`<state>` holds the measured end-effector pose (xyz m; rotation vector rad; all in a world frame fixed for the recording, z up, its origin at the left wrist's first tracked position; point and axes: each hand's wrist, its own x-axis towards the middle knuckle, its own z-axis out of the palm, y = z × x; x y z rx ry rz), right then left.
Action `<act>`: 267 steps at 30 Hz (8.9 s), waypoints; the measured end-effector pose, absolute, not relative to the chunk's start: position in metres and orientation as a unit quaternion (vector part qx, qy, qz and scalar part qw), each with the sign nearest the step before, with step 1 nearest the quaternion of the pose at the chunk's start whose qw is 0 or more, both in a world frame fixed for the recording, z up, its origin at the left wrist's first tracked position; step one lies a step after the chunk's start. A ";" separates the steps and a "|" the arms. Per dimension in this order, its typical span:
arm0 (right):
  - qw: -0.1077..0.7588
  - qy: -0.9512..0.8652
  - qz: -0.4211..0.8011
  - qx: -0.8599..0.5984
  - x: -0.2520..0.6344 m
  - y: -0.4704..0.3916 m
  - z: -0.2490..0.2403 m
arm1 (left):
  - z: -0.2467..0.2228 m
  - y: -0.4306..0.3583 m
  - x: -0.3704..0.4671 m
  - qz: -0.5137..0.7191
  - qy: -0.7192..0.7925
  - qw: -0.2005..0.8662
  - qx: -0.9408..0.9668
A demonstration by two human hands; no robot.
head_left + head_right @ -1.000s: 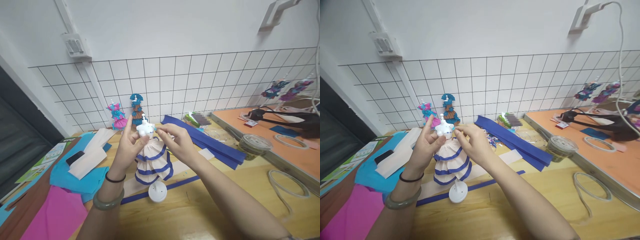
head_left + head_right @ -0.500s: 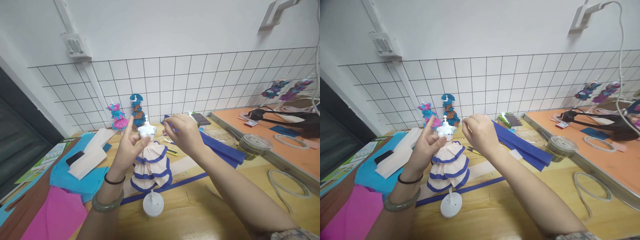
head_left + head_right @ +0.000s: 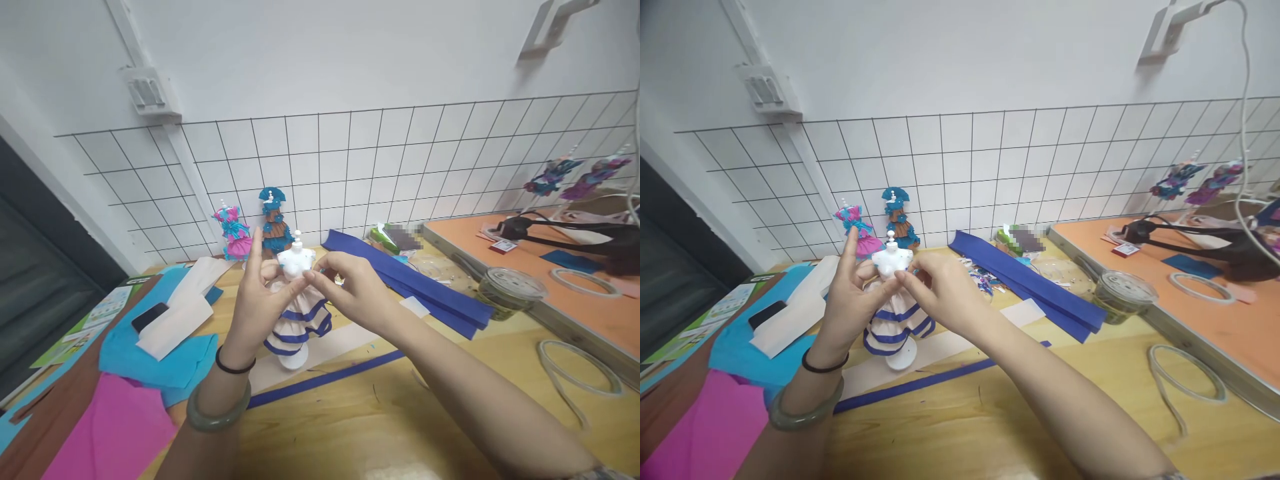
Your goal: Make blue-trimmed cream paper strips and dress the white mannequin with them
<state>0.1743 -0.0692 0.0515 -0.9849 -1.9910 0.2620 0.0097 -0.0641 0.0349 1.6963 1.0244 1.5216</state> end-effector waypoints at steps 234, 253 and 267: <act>0.561 -0.762 -0.027 -0.323 0.165 -0.049 0.041 | 0.042 -0.063 -0.010 0.551 0.478 0.303 0.613; 0.501 -0.820 -0.112 -0.255 0.172 -0.052 0.047 | 0.036 -0.055 -0.011 0.527 0.351 0.449 0.631; 0.450 -0.839 -0.140 -0.272 0.162 -0.044 0.048 | 0.037 -0.057 -0.005 0.501 0.406 0.358 0.675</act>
